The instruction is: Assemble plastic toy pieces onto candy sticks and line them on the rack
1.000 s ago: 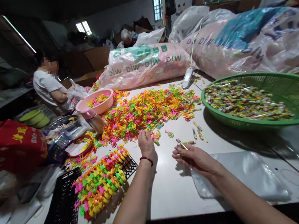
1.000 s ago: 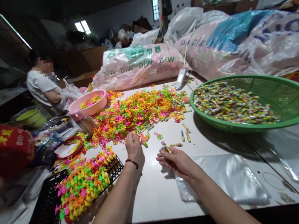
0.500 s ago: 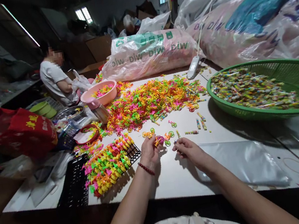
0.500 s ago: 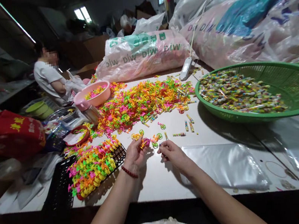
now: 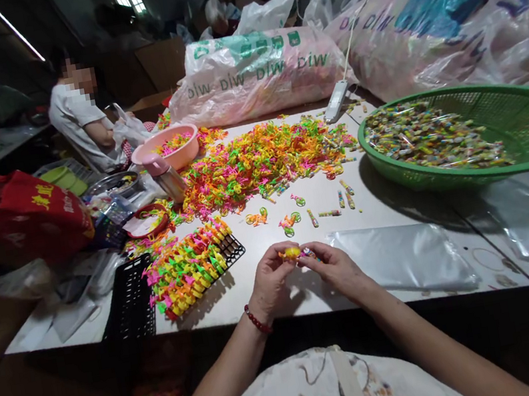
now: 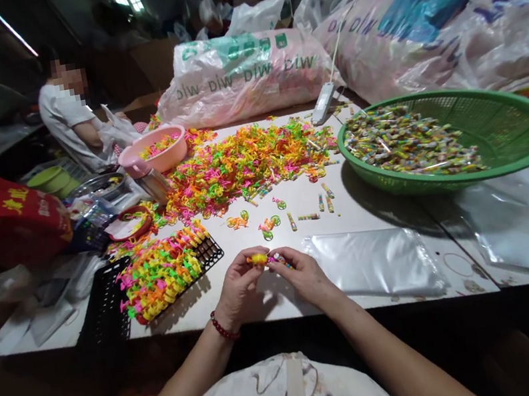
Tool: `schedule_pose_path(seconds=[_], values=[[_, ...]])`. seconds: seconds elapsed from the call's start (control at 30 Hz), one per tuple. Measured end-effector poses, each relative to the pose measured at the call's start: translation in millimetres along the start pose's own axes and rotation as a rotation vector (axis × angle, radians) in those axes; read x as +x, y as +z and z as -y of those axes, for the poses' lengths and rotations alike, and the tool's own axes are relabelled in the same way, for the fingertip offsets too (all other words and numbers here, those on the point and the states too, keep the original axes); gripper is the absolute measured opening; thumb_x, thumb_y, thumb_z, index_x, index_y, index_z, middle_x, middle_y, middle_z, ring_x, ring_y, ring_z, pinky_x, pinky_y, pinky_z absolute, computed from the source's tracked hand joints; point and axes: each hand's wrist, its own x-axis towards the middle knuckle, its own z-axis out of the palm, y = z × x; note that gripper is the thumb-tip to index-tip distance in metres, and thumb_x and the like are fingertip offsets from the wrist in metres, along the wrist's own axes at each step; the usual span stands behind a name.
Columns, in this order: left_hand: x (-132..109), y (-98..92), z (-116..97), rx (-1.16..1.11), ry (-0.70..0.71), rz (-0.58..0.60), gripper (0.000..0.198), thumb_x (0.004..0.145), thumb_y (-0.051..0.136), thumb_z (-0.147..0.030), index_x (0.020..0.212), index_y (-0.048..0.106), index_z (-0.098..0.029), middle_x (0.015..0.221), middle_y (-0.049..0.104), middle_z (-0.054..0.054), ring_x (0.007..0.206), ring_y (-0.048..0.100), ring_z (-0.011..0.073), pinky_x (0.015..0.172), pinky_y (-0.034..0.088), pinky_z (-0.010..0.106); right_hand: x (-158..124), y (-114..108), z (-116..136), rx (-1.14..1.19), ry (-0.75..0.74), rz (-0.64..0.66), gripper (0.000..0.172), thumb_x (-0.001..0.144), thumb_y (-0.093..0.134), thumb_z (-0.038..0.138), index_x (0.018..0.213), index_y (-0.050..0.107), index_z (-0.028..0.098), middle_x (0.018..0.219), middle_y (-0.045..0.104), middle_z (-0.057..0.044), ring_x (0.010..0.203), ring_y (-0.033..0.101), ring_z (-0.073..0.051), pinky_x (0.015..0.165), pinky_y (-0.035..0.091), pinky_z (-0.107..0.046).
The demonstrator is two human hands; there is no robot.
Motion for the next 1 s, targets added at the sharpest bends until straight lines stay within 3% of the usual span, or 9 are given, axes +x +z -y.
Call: schedule_pose_path(seconds=[0.1, 0.17, 0.3, 0.43, 0.53, 0.6, 0.67, 0.77, 1.0], values=[[-8, -0.2, -1, -0.126, -0.08, -0.042, 0.027, 0.073, 0.069, -0.029, 0.097, 0.068, -0.017, 0.124, 0.061, 0.009, 0.108, 0.06, 0.0214, 0.09, 0.048, 0.031, -6, -1, -2, -0.052, -0.026, -0.045, 0.029, 0.08, 0.063, 0.042, 0.099, 0.067, 0.02, 0.088, 0.069, -0.001, 0.078, 0.062, -0.017, 0.072, 0.048, -0.028], [-10, -1.7, 2, -0.191, -0.217, -0.105, 0.031, 0.08, 0.064, -0.042, 0.097, 0.066, -0.016, 0.108, 0.066, 0.01, 0.093, 0.064, 0.019, 0.079, 0.051, 0.03, -9, -3, -5, -0.155, -0.051, -0.064, 0.029, 0.081, 0.062, 0.041, 0.1, 0.068, 0.02, 0.087, 0.07, -0.002, 0.074, 0.062, -0.017, 0.069, 0.049, -0.029], [-14, -2.3, 14, -0.108, -0.483, -0.034, 0.043, 0.073, 0.074, -0.051, 0.086, 0.06, -0.013, 0.073, 0.064, 0.005, 0.06, 0.06, 0.0129, 0.058, 0.046, 0.025, -13, -2, -13, -0.394, -0.202, -0.073, 0.024, 0.084, 0.056, 0.033, 0.102, 0.069, 0.022, 0.099, 0.071, -0.005, 0.087, 0.065, -0.021, 0.08, 0.05, -0.033], [-17, 1.2, 24, -0.127, -0.343, -0.149, 0.045, 0.065, 0.082, -0.046, 0.079, 0.056, -0.013, 0.061, 0.058, -0.001, 0.051, 0.051, 0.0064, 0.053, 0.038, 0.019, -16, 5, -13, -0.473, -0.298, -0.084, 0.033, 0.087, 0.054, 0.035, 0.114, 0.065, 0.021, 0.102, 0.066, -0.009, 0.09, 0.063, -0.021, 0.083, 0.05, -0.034], [-17, 2.7, 25, -0.112, -0.25, -0.222, 0.045, 0.067, 0.08, -0.049, 0.078, 0.053, -0.014, 0.056, 0.054, -0.003, 0.047, 0.045, 0.0048, 0.049, 0.033, 0.018, -22, 8, -7, -0.461, -0.169, -0.172, 0.045, 0.09, 0.05, 0.043, 0.128, 0.055, 0.018, 0.1, 0.066, -0.01, 0.082, 0.062, -0.02, 0.076, 0.05, -0.034], [-17, 3.6, 24, -0.068, -0.211, -0.249, 0.046, 0.071, 0.075, -0.054, 0.08, 0.052, -0.015, 0.054, 0.053, -0.004, 0.045, 0.043, 0.0053, 0.048, 0.031, 0.019, -27, 8, -4, -0.413, -0.069, -0.171, 0.04, 0.092, 0.046, 0.043, 0.123, 0.055, 0.019, 0.097, 0.068, -0.008, 0.079, 0.062, -0.019, 0.074, 0.05, -0.033], [-18, 5.3, 23, -0.022, -0.171, -0.272, 0.046, 0.075, 0.069, -0.059, 0.082, 0.052, -0.016, 0.053, 0.05, -0.005, 0.043, 0.041, 0.0057, 0.045, 0.03, 0.02, -31, 8, -2, -0.349, -0.029, -0.091, 0.033, 0.092, 0.046, 0.043, 0.112, 0.059, 0.02, 0.093, 0.069, -0.005, 0.08, 0.062, -0.018, 0.073, 0.049, -0.031], [-20, 8.9, 25, 0.063, -0.136, -0.281, 0.047, 0.08, 0.062, -0.063, 0.081, 0.049, -0.017, 0.054, 0.046, -0.007, 0.043, 0.039, 0.0058, 0.042, 0.028, 0.02, -35, 9, -4, -0.249, -0.026, -0.008, 0.029, 0.091, 0.052, 0.044, 0.104, 0.064, 0.021, 0.091, 0.07, -0.004, 0.083, 0.062, -0.018, 0.073, 0.048, -0.028], [-22, 12.4, 29, 0.17, -0.085, -0.272, 0.046, 0.082, 0.058, -0.063, 0.079, 0.046, -0.019, 0.062, 0.045, -0.006, 0.051, 0.041, 0.0068, 0.046, 0.033, 0.02, -38, 12, -4, -0.175, -0.05, 0.025, 0.029, 0.091, 0.055, 0.043, 0.102, 0.067, 0.02, 0.094, 0.071, -0.004, 0.087, 0.063, -0.018, 0.08, 0.048, -0.029]])
